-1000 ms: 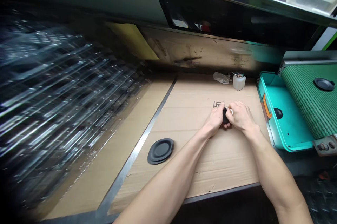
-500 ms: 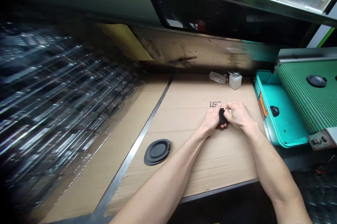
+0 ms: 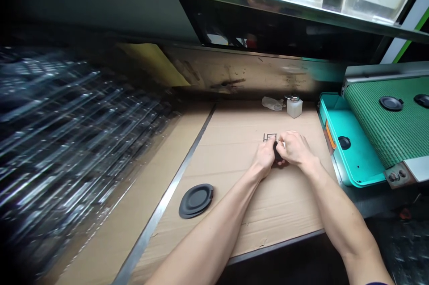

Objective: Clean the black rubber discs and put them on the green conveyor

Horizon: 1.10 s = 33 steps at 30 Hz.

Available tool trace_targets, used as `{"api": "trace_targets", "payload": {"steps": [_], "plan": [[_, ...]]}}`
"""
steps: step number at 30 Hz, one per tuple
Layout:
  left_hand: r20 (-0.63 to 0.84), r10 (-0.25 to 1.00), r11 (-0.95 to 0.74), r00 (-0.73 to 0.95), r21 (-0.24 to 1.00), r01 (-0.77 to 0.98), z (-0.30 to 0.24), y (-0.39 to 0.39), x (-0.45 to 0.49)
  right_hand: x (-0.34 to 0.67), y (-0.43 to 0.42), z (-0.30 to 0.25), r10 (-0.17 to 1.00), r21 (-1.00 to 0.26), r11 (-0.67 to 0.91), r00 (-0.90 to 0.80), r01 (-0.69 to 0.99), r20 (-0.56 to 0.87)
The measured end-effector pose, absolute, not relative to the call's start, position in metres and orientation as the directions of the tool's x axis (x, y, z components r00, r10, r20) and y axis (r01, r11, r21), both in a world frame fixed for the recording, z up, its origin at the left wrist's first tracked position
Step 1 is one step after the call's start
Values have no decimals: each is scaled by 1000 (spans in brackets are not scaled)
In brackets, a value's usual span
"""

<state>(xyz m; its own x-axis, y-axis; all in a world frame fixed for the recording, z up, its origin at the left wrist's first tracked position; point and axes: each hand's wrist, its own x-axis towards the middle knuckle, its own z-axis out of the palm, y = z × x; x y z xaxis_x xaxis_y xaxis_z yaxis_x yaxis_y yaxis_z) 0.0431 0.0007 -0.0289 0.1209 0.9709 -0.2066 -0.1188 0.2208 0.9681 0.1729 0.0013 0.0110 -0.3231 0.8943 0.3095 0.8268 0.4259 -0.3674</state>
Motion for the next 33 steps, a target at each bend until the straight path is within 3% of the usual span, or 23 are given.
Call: {"api": "trace_targets", "payload": {"steps": [11,14,16,19,21,24,29,33], "plan": [[-201,969,216,141,971,-103,-25,-4,45,175,-1,12,911,-440,398,-289,805,296],[-242,965,260,104,943,-209,-22,0,43,176,-2,10,922,-418,364,-258,832,289],[-328,939,341,103,856,-389,-16,5,37,177,-1,8,898,-415,392,-241,821,369],[-465,851,506,243,607,-613,-4,13,20,181,1,4,840,-417,409,-156,812,521],[-510,795,575,329,457,-679,3,17,10,185,5,0,817,-426,387,-89,818,570],[-533,757,600,378,340,-724,9,18,1,191,12,-6,808,-456,357,-24,815,589],[-539,752,602,381,324,-730,9,17,3,193,16,-6,810,-513,341,31,787,586],[-510,783,585,357,406,-702,5,17,6,186,13,0,821,-593,355,62,723,568]]}}
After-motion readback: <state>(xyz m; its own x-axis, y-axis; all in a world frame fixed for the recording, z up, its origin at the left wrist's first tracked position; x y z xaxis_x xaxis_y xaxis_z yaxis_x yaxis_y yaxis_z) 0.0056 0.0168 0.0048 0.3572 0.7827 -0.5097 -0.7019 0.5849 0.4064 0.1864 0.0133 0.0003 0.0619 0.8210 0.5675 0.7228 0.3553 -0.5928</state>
